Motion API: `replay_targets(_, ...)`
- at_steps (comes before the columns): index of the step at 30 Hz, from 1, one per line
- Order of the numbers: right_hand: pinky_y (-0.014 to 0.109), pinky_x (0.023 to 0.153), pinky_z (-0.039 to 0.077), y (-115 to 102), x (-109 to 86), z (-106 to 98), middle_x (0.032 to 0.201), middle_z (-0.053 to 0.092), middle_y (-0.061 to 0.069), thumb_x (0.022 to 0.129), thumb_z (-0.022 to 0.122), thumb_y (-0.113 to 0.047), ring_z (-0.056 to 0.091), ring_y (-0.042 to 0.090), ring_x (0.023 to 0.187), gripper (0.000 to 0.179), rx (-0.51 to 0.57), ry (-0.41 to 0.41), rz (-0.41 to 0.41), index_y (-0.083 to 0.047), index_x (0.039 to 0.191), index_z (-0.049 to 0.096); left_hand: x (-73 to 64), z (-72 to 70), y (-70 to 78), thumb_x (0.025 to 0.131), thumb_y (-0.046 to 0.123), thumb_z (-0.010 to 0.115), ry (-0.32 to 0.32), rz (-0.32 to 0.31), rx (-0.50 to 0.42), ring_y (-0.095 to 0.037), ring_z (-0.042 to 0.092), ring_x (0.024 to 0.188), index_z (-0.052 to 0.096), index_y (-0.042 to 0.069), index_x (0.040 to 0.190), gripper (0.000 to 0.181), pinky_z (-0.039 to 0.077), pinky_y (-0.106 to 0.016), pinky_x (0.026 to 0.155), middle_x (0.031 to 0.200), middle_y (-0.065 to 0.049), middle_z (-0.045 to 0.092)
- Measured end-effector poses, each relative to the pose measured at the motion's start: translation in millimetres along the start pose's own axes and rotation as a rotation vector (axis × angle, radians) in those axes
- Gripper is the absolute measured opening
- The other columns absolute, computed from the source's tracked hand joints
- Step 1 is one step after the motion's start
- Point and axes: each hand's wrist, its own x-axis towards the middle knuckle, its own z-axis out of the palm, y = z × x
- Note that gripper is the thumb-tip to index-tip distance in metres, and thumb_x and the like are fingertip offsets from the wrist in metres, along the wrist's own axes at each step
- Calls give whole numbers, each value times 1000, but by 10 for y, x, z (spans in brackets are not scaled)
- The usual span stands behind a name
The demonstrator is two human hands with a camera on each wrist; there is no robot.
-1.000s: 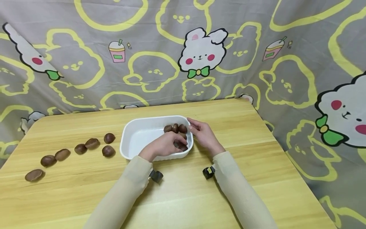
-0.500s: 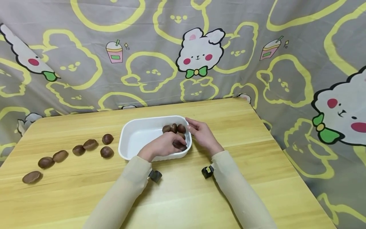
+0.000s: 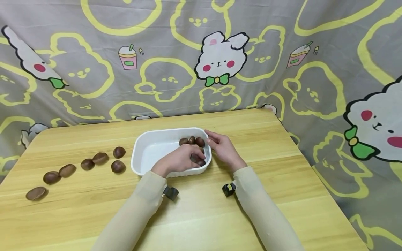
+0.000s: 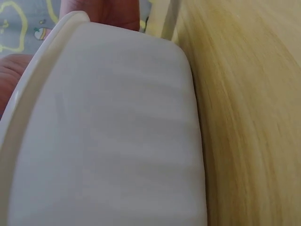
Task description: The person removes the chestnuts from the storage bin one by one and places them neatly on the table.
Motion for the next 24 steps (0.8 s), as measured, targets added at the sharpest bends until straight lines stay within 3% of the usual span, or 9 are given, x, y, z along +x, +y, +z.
replay_targets(5, 34, 99, 46, -11, 0, -1, 142, 51, 14, 103, 54, -13, 51, 26, 127, 44, -9, -1, 18, -5, 146, 46, -75, -107, -36, 82, 7, 80, 54, -2, -64, -16, 59, 91, 74, 4, 107, 26, 48, -27, 83, 100, 0, 65)
replay_targets(10, 33, 97, 47, -18, 18, 1, 143, 49, 16, 102, 54, -12, 51, 28, 127, 45, 6, -7, 17, -5, 146, 45, -239, -290, -70, 82, 9, 81, 141, 2, -148, -21, 57, 96, 74, 4, 111, 31, 48, -40, 88, 101, -1, 65)
replay_targets(21, 34, 100, 45, 2, 3, -10, 139, 52, 18, 102, 56, -11, 51, 27, 127, 44, -8, 18, 18, -4, 144, 48, -675, -641, -164, 83, 9, 80, 291, -42, -173, -14, 61, 97, 75, 5, 107, 25, 53, -43, 86, 101, 3, 69)
replay_targets(24, 34, 99, 45, 12, 11, 10, 140, 51, 18, 102, 56, -12, 50, 28, 128, 44, 0, 7, 22, -3, 144, 47, -802, -697, -202, 83, 12, 80, 317, -84, -179, -15, 61, 100, 75, 7, 107, 25, 52, -44, 89, 103, 3, 68)
